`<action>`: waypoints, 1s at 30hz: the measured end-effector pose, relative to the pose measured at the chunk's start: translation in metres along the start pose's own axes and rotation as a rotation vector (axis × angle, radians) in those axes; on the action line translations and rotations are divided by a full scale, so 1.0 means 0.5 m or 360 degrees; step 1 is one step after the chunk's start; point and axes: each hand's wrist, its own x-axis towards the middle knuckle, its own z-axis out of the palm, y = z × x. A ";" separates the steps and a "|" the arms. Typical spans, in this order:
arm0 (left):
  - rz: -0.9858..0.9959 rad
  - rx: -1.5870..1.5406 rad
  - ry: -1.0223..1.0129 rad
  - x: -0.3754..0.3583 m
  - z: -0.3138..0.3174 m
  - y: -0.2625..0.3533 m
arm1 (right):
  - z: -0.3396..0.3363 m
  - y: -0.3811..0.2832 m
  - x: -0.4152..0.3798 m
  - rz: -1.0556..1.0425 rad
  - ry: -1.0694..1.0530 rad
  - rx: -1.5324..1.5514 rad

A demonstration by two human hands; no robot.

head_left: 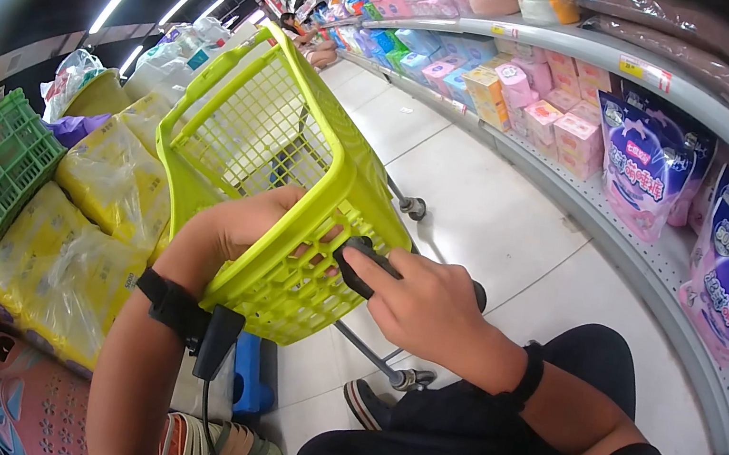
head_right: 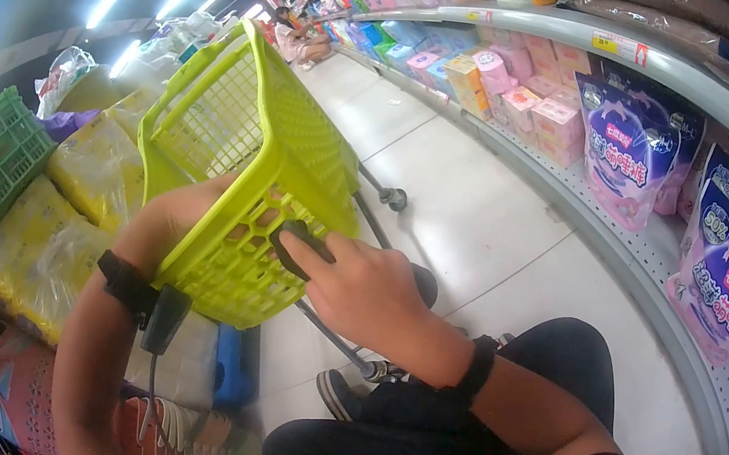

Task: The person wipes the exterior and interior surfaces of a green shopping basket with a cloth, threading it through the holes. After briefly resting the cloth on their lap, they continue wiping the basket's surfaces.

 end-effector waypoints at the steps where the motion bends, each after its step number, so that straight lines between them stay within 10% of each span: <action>1: -0.0079 0.0046 0.0035 0.003 -0.006 -0.001 | -0.007 -0.006 0.005 0.0001 0.0000 0.0001; 30: 0.0075 0.0149 0.0168 0.024 -0.010 -0.028 | 0.031 -0.003 -0.024 0.0129 0.0185 0.0252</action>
